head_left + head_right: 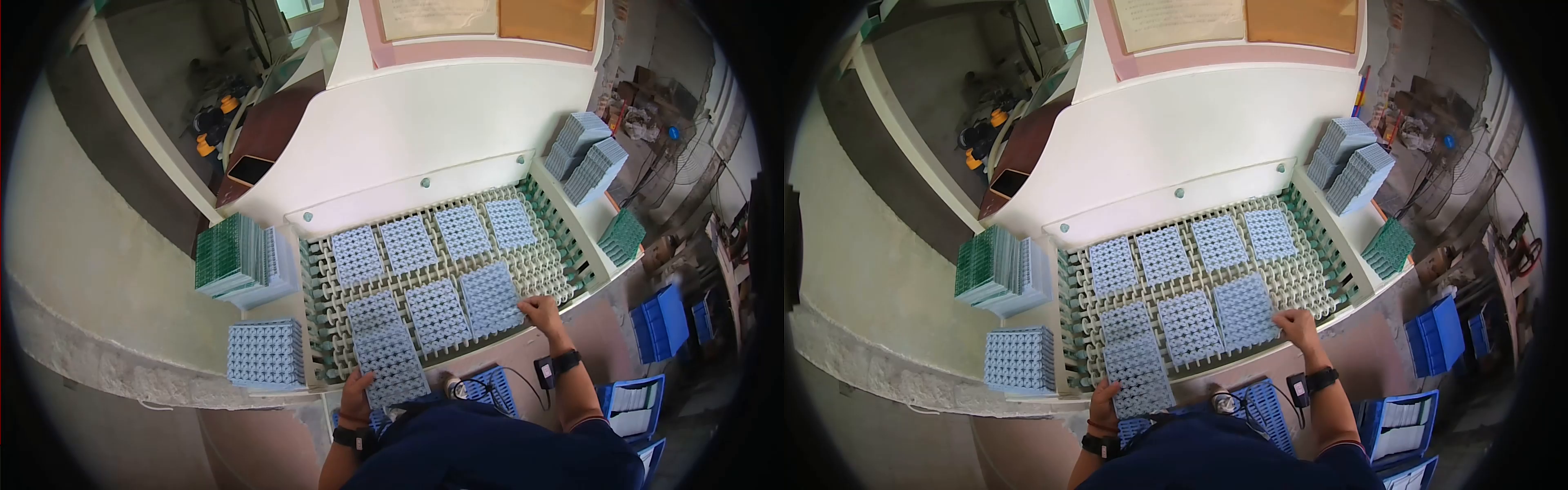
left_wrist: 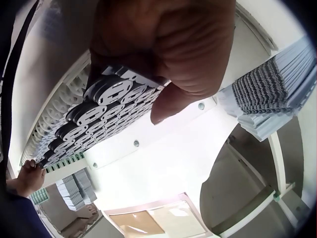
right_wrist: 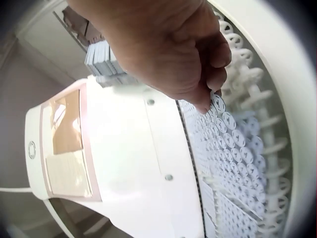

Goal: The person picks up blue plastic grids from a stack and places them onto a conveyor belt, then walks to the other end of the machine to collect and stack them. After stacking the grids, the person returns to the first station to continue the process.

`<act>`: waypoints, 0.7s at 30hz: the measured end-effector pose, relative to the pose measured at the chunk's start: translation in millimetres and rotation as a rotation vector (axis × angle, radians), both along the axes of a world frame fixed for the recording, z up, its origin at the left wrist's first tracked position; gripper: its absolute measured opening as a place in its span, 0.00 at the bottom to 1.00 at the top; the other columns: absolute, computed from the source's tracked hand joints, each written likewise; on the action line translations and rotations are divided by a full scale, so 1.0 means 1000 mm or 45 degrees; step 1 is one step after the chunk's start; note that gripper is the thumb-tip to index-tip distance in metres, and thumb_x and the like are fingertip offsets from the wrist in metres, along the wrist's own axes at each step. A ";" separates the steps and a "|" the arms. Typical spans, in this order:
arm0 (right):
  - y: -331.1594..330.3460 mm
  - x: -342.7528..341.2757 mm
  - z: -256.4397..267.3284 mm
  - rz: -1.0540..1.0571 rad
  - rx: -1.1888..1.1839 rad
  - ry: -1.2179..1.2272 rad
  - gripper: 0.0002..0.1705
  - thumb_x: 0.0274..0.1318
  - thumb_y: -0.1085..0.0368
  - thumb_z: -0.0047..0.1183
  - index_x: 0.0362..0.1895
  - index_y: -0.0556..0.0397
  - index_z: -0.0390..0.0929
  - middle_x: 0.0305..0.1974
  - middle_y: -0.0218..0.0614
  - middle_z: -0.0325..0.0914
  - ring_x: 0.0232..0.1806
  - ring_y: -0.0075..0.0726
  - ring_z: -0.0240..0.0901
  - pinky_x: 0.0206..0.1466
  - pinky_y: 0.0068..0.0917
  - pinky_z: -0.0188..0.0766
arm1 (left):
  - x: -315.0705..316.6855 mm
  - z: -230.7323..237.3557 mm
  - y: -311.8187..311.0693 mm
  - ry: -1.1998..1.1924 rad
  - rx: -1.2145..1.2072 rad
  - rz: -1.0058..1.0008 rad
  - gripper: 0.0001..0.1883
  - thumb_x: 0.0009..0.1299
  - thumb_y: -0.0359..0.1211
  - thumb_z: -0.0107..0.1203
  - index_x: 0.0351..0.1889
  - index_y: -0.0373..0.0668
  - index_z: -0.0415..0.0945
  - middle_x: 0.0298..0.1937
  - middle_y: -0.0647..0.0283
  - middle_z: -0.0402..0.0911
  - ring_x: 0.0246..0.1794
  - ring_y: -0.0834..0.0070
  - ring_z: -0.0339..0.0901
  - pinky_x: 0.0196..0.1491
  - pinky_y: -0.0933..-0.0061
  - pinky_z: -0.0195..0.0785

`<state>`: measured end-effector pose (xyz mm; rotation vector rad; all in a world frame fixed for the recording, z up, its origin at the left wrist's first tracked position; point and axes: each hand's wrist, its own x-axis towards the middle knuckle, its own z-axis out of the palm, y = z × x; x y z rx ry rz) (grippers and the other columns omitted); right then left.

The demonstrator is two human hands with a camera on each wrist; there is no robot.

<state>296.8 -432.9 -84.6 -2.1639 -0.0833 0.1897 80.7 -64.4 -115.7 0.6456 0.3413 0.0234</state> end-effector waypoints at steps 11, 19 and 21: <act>-0.059 0.029 -0.016 -0.241 -0.486 -0.506 0.17 0.41 0.62 0.63 0.37 0.56 0.80 0.38 0.47 0.77 0.35 0.49 0.76 0.39 0.36 0.72 | -0.019 0.009 0.013 -0.198 -0.122 0.040 0.25 0.66 0.32 0.46 0.59 0.27 0.61 0.56 0.49 0.71 0.54 0.60 0.71 0.58 0.61 0.63; 0.164 -0.037 -0.007 0.820 -0.304 -0.745 0.20 0.46 0.57 0.59 0.44 0.49 0.76 0.48 0.39 0.74 0.50 0.45 0.71 0.52 0.37 0.67 | -0.025 -0.001 0.024 -0.221 -0.073 0.092 0.24 0.66 0.29 0.48 0.58 0.27 0.61 0.55 0.48 0.71 0.54 0.58 0.71 0.58 0.60 0.64; 0.194 -0.041 -0.010 1.017 -0.336 -0.904 0.22 0.48 0.56 0.57 0.48 0.48 0.73 0.54 0.38 0.70 0.57 0.42 0.65 0.59 0.41 0.60 | -0.029 0.001 0.025 -0.250 -0.073 0.098 0.23 0.65 0.28 0.47 0.58 0.26 0.61 0.55 0.46 0.71 0.54 0.57 0.71 0.58 0.59 0.64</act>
